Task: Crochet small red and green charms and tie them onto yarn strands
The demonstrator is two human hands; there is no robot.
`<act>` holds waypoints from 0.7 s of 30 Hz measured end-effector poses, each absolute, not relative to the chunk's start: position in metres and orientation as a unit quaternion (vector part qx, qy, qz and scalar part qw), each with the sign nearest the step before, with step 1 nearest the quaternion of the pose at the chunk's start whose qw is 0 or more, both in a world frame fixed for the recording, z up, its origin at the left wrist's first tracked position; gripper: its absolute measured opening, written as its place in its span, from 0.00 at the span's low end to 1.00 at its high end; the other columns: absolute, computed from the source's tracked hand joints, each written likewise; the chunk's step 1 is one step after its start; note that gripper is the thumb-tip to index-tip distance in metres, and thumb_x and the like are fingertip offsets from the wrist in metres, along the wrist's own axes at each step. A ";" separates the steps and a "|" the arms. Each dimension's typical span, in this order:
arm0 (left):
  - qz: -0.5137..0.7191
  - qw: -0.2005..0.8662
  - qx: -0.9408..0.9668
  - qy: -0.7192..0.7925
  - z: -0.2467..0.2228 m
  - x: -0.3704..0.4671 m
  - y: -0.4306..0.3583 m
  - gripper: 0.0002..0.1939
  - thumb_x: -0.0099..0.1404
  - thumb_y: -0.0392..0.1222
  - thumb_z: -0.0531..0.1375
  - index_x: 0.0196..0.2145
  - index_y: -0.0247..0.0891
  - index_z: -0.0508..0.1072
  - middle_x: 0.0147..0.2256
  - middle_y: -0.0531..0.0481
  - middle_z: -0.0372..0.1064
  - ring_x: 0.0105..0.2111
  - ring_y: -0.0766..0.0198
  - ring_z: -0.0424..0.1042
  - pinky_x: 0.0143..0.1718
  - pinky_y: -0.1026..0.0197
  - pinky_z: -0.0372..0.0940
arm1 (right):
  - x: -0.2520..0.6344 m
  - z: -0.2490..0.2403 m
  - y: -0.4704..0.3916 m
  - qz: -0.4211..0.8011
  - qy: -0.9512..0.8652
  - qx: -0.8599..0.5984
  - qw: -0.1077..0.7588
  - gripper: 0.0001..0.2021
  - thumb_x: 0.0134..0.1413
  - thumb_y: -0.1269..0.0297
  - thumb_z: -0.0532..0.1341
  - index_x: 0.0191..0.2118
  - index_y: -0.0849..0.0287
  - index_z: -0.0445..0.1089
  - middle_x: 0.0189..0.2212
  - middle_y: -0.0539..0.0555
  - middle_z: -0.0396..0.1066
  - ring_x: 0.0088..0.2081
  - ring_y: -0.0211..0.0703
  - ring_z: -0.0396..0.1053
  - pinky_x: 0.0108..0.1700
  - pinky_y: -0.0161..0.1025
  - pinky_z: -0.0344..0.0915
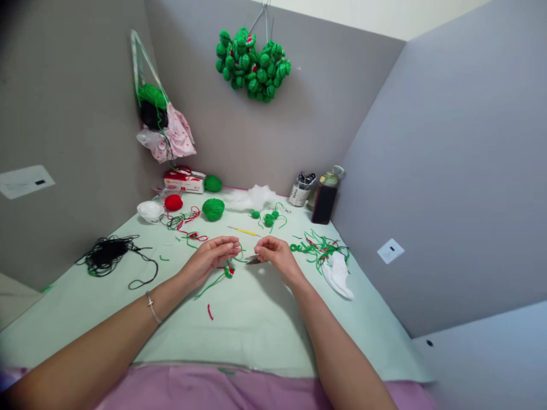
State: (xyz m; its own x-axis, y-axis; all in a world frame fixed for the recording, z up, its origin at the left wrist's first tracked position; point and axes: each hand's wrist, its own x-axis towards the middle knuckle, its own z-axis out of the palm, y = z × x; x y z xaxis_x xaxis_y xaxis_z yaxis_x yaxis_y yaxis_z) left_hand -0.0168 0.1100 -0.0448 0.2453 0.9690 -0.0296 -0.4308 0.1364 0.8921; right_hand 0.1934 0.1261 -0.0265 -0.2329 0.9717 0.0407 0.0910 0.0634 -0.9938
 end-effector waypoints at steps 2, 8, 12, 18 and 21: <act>0.512 0.670 0.410 0.349 -0.045 -0.016 0.110 0.15 0.58 0.43 0.68 0.41 0.34 0.75 0.40 0.44 0.76 0.40 0.61 0.76 0.50 0.57 0.66 | 0.193 -0.025 0.126 0.525 -0.575 -0.452 0.434 0.14 0.43 0.55 0.70 0.29 0.59 0.71 0.21 0.48 0.68 0.24 0.37 0.63 0.32 0.37 0.62; 0.487 0.645 0.453 0.376 -0.043 -0.012 0.105 0.14 0.58 0.46 0.68 0.38 0.36 0.73 0.35 0.48 0.75 0.36 0.64 0.75 0.41 0.62 0.65 | 0.192 -0.024 0.122 0.561 -0.555 -0.431 0.437 0.14 0.43 0.54 0.70 0.30 0.59 0.73 0.23 0.48 0.69 0.26 0.35 0.64 0.33 0.35 0.62; 0.437 0.655 0.516 0.337 -0.045 -0.010 0.104 0.15 0.59 0.48 0.66 0.39 0.36 0.73 0.31 0.51 0.73 0.26 0.69 0.69 0.30 0.65 0.61 | 0.184 -0.027 0.115 0.617 -0.573 -0.378 0.384 0.16 0.49 0.51 0.68 0.34 0.59 0.70 0.29 0.51 0.72 0.30 0.38 0.70 0.32 0.35 0.64; 0.504 0.560 0.516 0.407 -0.018 -0.007 0.097 0.22 0.55 0.42 0.68 0.48 0.41 0.73 0.46 0.46 0.71 0.32 0.66 0.70 0.33 0.62 0.65 | 0.192 -0.035 0.126 0.549 -0.600 -0.416 0.406 0.16 0.52 0.50 0.64 0.33 0.58 0.66 0.25 0.50 0.71 0.25 0.37 0.67 0.31 0.36 0.65; 0.489 0.560 0.584 0.326 0.012 -0.008 0.064 0.15 0.59 0.41 0.65 0.45 0.44 0.77 0.47 0.47 0.72 0.40 0.59 0.72 0.44 0.57 0.66 | 0.215 -0.036 0.138 0.370 -0.651 -0.509 0.426 0.12 0.55 0.53 0.60 0.34 0.57 0.68 0.27 0.53 0.72 0.28 0.42 0.69 0.33 0.39 0.65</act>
State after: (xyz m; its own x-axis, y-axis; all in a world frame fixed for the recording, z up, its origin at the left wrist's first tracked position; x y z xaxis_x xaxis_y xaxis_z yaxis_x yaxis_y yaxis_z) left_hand -0.0075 0.0641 0.0120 0.3105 0.9279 0.2064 -0.1667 -0.1606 0.9728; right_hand 0.2148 0.1384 -0.0358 -0.1201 0.9767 0.1779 0.3468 0.2092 -0.9143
